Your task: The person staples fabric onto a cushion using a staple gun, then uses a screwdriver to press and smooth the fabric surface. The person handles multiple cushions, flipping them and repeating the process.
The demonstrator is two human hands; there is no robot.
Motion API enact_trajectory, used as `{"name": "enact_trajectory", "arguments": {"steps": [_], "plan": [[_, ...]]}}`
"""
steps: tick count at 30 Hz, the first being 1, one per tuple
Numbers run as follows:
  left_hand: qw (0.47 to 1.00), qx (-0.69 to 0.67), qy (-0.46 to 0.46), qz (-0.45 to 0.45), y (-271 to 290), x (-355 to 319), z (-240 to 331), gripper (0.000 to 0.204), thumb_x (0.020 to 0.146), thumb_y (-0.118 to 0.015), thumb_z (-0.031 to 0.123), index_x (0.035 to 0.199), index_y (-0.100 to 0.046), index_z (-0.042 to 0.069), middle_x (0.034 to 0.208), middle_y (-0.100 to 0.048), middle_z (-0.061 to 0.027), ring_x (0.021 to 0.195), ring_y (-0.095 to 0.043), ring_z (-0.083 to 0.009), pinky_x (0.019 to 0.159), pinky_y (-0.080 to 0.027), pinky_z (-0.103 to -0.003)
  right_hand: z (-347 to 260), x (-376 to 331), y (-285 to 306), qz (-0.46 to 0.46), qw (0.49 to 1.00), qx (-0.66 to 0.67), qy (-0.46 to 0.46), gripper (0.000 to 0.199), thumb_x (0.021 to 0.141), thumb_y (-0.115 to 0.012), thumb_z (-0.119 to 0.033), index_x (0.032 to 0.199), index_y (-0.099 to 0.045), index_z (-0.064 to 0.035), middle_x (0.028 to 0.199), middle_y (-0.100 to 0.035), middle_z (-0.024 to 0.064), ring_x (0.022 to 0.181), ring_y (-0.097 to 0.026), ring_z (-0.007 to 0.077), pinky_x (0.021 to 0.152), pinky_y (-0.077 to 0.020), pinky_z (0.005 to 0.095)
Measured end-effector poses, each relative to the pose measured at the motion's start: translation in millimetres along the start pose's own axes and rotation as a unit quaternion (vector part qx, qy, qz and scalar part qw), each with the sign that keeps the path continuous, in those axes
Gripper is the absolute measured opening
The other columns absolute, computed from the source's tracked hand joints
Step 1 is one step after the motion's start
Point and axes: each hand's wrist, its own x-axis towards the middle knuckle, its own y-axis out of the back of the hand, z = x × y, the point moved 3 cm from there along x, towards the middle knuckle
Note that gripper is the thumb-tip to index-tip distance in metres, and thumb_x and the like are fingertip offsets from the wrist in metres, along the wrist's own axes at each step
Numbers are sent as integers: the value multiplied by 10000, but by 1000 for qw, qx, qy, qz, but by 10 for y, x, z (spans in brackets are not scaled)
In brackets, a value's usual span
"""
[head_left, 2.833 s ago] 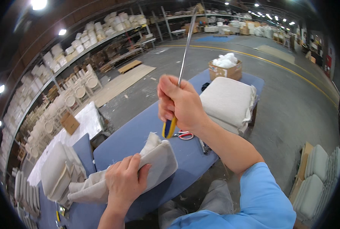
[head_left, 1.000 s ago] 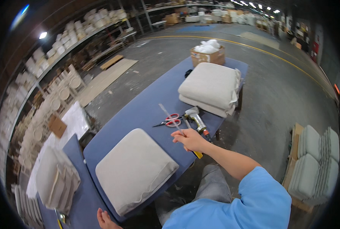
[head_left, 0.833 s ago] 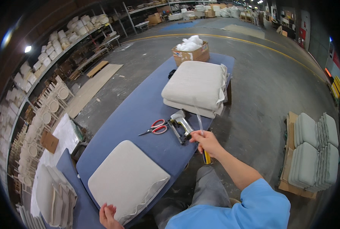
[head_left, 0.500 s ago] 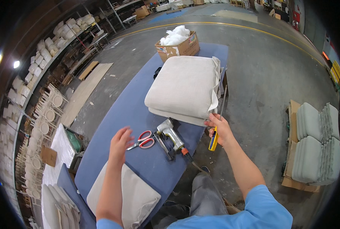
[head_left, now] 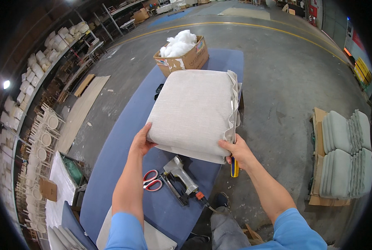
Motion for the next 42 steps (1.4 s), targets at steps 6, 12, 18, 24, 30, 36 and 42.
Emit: {"name": "enact_trajectory", "arguments": {"steps": [6, 12, 18, 24, 30, 36, 42], "plan": [[974, -162, -158, -6, 633, -1042, -174, 462, 1061, -714, 350, 1420, -630, 72, 1374, -703, -99, 1235, -696, -284, 1045, -590, -492, -118, -674, -209, -60, 998, -5, 18, 534, 943, -889, -245, 1310, -557, -46, 973, -642, 36, 606, -568, 113, 476, -483, 281], [934, -230, -225, 152, 1952, -3682, -1118, 601, 1070, -669, 433, 1548, -570, 82, 1533, -644, -124, 1394, -625, -325, 1158, -532, -541, 436, -1926, -715, -287, 952, -98, -38, 805, 901, -928, -315, 1496, -468, -26, 988, -672, 48, 670, -614, 109, 550, -511, 279], [847, -224, -174, 450, 2451, -6321, -2218, 673, 1101, -575, 491, 1604, -507, 49, 1559, -620, -190, 1394, -614, -395, 1098, -565, -584, 1364, -2984, -1419, -520, 850, -36, -78, 897, 925, -903, -335, 1591, -395, -14, 860, -607, 0, 617, -573, 79, 533, -456, 252], [872, -228, -104, 420, 2756, -7342, -3342, 670, 1086, -634, 453, 1601, -501, 45, 1572, -604, -188, 1402, -599, -396, 1075, -557, -556, 1697, -3014, -1415, -493, 833, -250, 20, 565, 933, -879, -263, 1430, -698, -61, 1048, -806, 21, 868, -715, 89, 751, -574, 287], [819, -177, -99, 537, 2610, -7119, -3662, 591, 1061, -677, 371, 1518, -550, 17, 1454, -658, -188, 1282, -651, -369, 998, -559, -542, 929, -1450, -392, 55, 980, -134, 133, 853, 939, -862, -182, 1633, -374, -99, 930, -697, 64, 519, -572, 128, 429, -461, 337], [788, -194, -91, 577, 2534, -7062, -3629, 549, 1039, -719, 340, 1447, -593, -5, 1398, -674, -196, 1255, -664, -352, 981, -568, -525, 867, -658, -176, 141, 987, -59, 53, 1133, 953, -861, -276, 1758, -65, -236, 967, -640, 113, 516, -562, 201, 428, -442, 392], [782, -179, -106, 587, 2521, -7056, -3600, 554, 1045, -723, 333, 1437, -587, -33, 1373, -678, -214, 1234, -667, -370, 993, -568, -519, 782, -314, -476, 158, 980, 5, 120, 1027, 972, -825, -227, 1727, -130, -255, 1007, -663, 142, 496, -556, 213, 416, -462, 389]]}}
